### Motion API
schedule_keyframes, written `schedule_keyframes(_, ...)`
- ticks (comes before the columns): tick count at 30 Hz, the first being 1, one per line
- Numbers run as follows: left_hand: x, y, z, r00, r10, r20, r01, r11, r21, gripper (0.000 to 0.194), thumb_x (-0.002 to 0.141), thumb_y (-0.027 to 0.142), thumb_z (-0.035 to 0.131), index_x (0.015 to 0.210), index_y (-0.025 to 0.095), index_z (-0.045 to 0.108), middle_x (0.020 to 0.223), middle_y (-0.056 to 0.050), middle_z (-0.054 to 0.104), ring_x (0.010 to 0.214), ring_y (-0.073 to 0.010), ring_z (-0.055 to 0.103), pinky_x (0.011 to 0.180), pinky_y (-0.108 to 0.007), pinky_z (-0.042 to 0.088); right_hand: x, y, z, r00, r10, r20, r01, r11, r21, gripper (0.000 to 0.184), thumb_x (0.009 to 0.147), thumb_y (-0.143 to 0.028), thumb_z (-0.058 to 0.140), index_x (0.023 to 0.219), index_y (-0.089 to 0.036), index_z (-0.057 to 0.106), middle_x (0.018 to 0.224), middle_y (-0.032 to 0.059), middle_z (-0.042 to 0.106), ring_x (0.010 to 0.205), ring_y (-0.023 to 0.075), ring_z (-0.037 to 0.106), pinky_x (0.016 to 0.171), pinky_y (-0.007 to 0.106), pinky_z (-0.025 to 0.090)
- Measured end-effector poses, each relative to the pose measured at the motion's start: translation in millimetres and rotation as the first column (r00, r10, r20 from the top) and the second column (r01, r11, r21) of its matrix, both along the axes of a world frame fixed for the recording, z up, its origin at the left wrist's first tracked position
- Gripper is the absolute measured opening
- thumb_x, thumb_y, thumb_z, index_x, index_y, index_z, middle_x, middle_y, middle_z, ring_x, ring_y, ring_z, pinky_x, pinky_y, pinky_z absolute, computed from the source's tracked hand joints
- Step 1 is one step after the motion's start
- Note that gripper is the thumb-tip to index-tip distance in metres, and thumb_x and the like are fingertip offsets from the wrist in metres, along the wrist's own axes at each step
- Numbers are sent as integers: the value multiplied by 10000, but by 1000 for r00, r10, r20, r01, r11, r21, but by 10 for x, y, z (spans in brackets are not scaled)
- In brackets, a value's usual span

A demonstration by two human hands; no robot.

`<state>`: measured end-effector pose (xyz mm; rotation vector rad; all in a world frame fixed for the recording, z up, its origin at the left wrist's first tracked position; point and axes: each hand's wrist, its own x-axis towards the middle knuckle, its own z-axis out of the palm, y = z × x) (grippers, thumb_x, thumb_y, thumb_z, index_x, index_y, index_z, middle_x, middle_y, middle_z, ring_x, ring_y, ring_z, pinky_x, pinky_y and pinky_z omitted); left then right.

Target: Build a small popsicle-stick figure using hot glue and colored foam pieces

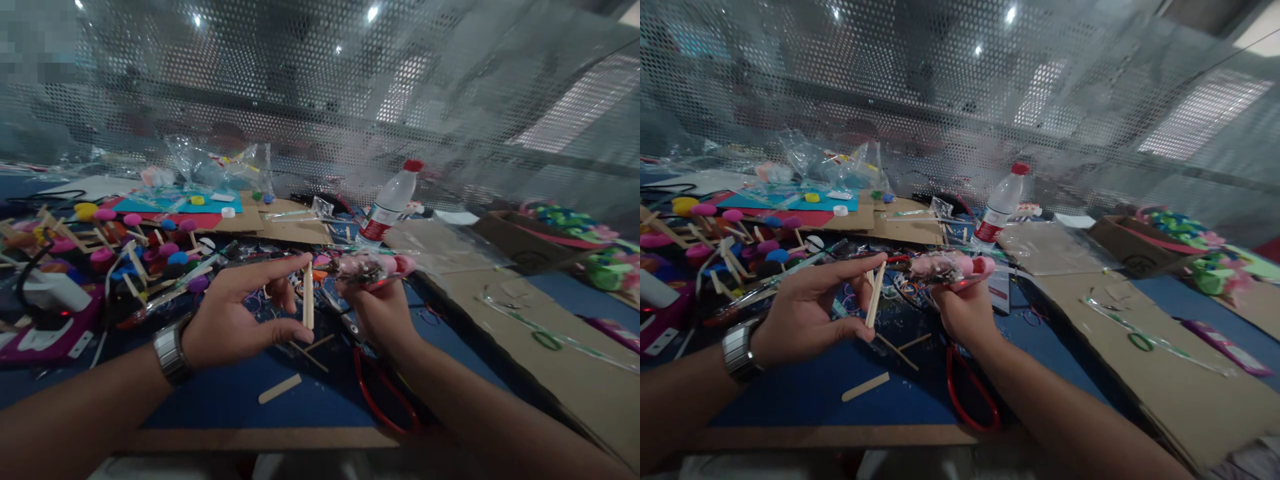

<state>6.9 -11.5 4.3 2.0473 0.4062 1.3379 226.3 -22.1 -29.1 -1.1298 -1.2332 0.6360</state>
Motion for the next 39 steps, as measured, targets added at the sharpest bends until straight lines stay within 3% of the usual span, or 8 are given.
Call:
schedule_keyframes(10, 4, -10, -5, 1000, 7, -8, -7, 1000, 2, 711, 679, 334, 931, 1338, 211, 695, 722, -15, 735, 613, -124, 623, 650, -246, 549, -21, -13, 68, 1000, 2, -31, -3, 999, -35, 132, 591, -193, 633, 703, -241, 583, 698, -22, 605, 713, 199, 600, 732, 364, 499)
schedule_keyframes(20, -2, -3, 10, 1000, -4, -9, 4, 1000, 18, 718, 683, 324, 930, 1348, 209, 687, 721, -8, 723, 626, -116, 621, 656, -228, 542, -28, -28, 105, 999, 15, -33, -16, 999, -30, 106, 577, -187, 631, 653, -241, 581, 623, -22, 548, 615, 180, 526, 647, 357, 492)
schedule_keyframes(27, -18, 2, -19, 1000, -6, -3, 6, 1000, 2, 703, 711, 311, 914, 1366, 220, 675, 735, -18, 724, 637, -128, 637, 673, -241, 554, -31, -21, 93, 1000, 15, -25, -16, 999, -42, 127, 606, -201, 700, 705, -220, 621, 727, -2, 672, 674, 181, 598, 657, 322, 514)
schedule_keyframes(32, -34, 21, 1, 988, 132, 84, -127, 990, -61, 639, 766, 273, 871, 1372, 234, 670, 694, 2, 672, 616, -124, 612, 624, -231, 535, -27, 4, 102, 997, 76, -26, -77, 997, -27, 201, 667, -239, 788, 856, -215, 722, 779, 10, 718, 748, 211, 666, 674, 328, 545)
schedule_keyframes(36, -35, 51, 59, 943, 283, 175, -265, 957, -122, 555, 772, 282, 862, 1306, 238, 718, 657, 25, 615, 575, -105, 555, 567, -212, 503, 43, 86, 110, 997, -16, 73, 18, 999, -30, 146, 724, -324, 780, 787, -207, 719, 660, 19, 668, 716, 234, 652, 646, 354, 541)
schedule_keyframes(39, -32, 72, 94, 907, 366, 208, -335, 927, -170, 489, 781, 346, 851, 1244, 221, 752, 658, 13, 620, 555, -107, 514, 544, -231, 492, 129, 194, 76, 991, -106, 80, 108, 994, -20, 164, 729, -349, 774, 779, -203, 716, 701, 27, 683, 698, 222, 638, 649, 358, 531)
